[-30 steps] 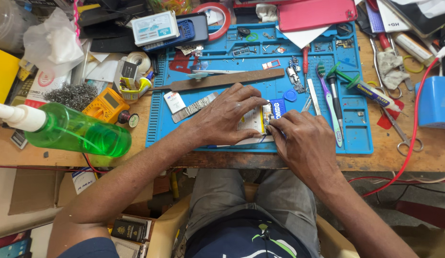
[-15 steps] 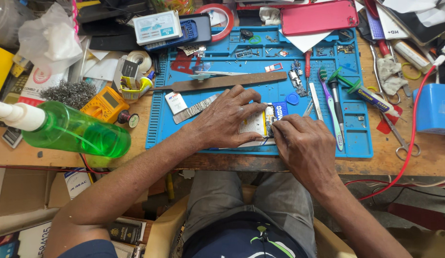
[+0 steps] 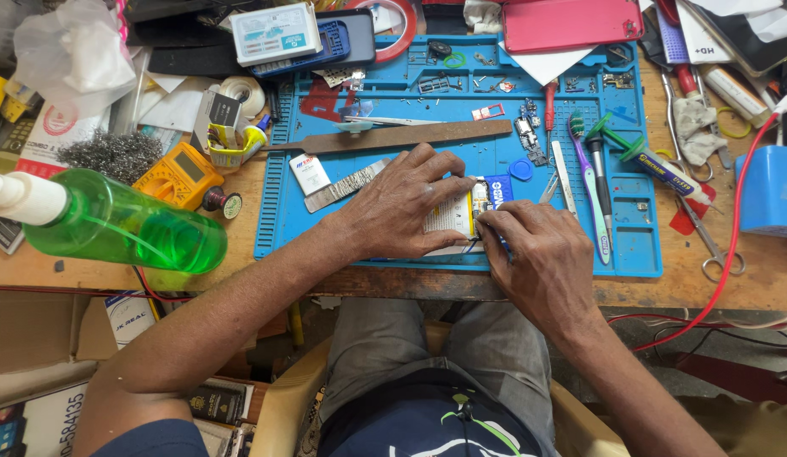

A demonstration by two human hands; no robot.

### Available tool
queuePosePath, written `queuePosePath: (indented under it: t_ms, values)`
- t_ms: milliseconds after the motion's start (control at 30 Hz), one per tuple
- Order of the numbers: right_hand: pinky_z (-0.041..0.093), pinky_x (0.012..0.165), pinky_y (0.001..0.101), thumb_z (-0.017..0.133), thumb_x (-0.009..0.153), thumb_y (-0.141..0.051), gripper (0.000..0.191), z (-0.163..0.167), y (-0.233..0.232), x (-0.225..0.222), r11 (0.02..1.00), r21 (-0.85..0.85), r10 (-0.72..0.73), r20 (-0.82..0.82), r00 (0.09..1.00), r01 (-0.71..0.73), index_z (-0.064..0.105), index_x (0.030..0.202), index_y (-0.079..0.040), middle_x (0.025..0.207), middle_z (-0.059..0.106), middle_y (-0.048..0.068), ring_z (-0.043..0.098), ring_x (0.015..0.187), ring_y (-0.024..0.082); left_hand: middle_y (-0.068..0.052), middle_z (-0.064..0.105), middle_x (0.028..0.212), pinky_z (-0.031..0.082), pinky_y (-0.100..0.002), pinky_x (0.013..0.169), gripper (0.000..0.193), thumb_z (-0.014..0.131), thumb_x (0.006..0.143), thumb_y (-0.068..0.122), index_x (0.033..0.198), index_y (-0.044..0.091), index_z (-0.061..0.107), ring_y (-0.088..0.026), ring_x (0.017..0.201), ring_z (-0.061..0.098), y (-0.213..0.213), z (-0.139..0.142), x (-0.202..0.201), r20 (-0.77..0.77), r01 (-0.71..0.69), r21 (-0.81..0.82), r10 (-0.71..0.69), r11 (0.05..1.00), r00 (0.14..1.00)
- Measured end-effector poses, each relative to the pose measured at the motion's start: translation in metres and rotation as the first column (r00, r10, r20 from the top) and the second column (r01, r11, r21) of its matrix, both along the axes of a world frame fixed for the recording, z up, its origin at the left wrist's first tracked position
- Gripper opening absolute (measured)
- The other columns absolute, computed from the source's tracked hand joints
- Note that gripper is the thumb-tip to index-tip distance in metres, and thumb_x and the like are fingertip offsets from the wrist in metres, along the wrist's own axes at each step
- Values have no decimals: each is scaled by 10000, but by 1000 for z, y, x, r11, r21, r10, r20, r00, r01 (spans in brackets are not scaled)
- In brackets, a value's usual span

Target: The person works on a small electronic component, likely a phone battery or circuit board, using tweezers and a pen-like tool to adjust or clean connections. They repeatedly pick up, inspect, and place the component on a blue mat while handling small parts and tools.

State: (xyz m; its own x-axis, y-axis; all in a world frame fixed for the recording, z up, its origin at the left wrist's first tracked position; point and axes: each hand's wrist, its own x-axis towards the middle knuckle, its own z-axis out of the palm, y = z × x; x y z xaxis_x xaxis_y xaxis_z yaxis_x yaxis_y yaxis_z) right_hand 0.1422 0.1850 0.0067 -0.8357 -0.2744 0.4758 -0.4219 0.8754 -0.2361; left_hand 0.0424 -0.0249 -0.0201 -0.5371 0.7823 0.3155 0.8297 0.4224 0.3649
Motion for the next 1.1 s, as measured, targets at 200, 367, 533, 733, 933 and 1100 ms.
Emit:
queuePosePath:
  t_ms: [200, 367, 533, 733, 933, 1100]
  values:
    - [514, 782, 405, 782, 890, -163, 106, -2, -1, -1, 1000, 26, -7, 0, 1000, 7, 750, 958, -88, 959, 711, 54, 688, 876, 244, -80, 589, 1233, 481, -453, 1003, 743, 775, 812, 633, 1320, 100, 675, -270, 1149, 515, 1, 0, 0, -2, 2, -11, -2, 1000, 1000]
    - [518, 748, 405, 777, 887, -180, 124, 1, -2, -2, 995, 101, -7, 20, 1000, 5, 742, 958, -84, 949, 707, 57, 685, 840, 249, -87, 587, 1236, 480, -457, 996, 754, 775, 804, 631, 1317, 90, 666, -274, 1151, 514, 0, 2, 1, -6, -4, -28, 4, 1000, 1000]
    - [522, 736, 408, 770, 856, -170, 144, 9, -5, 0, 982, 188, 24, 38, 999, -30, 736, 973, -94, 961, 708, 65, 689, 828, 264, -101, 585, 1251, 479, -466, 1001, 720, 753, 845, 602, 1329, 79, 653, -285, 1156, 515, -3, 8, 3, -52, 19, -23, -20, 1000, 998]
    - [561, 748, 406, 753, 827, -151, 214, 20, 2, 3, 989, 130, 50, 95, 994, -63, 779, 1035, -111, 1033, 747, 80, 718, 852, 275, -118, 582, 1225, 478, -468, 978, 716, 722, 879, 594, 1339, 52, 637, -294, 1133, 514, -3, 11, 6, -118, 12, -58, -19, 998, 993]
    - [579, 760, 375, 760, 908, -171, 200, 21, 29, -2, 991, -76, -91, 183, 979, 107, 792, 1098, -114, 1089, 753, 81, 727, 882, 263, -126, 577, 1242, 481, -464, 965, 735, 700, 890, 590, 1350, 23, 623, -290, 1136, 513, -3, 7, 7, -161, 4, -97, -20, 995, 987]
    - [583, 776, 396, 754, 910, -123, 184, 20, 43, -3, 990, -9, -135, 200, 970, 139, 790, 1088, -95, 1073, 753, 103, 730, 902, 280, -139, 567, 1281, 475, -481, 981, 767, 698, 898, 578, 1409, 20, 568, -303, 1165, 516, -3, 10, 10, -150, 8, -98, -22, 995, 988]
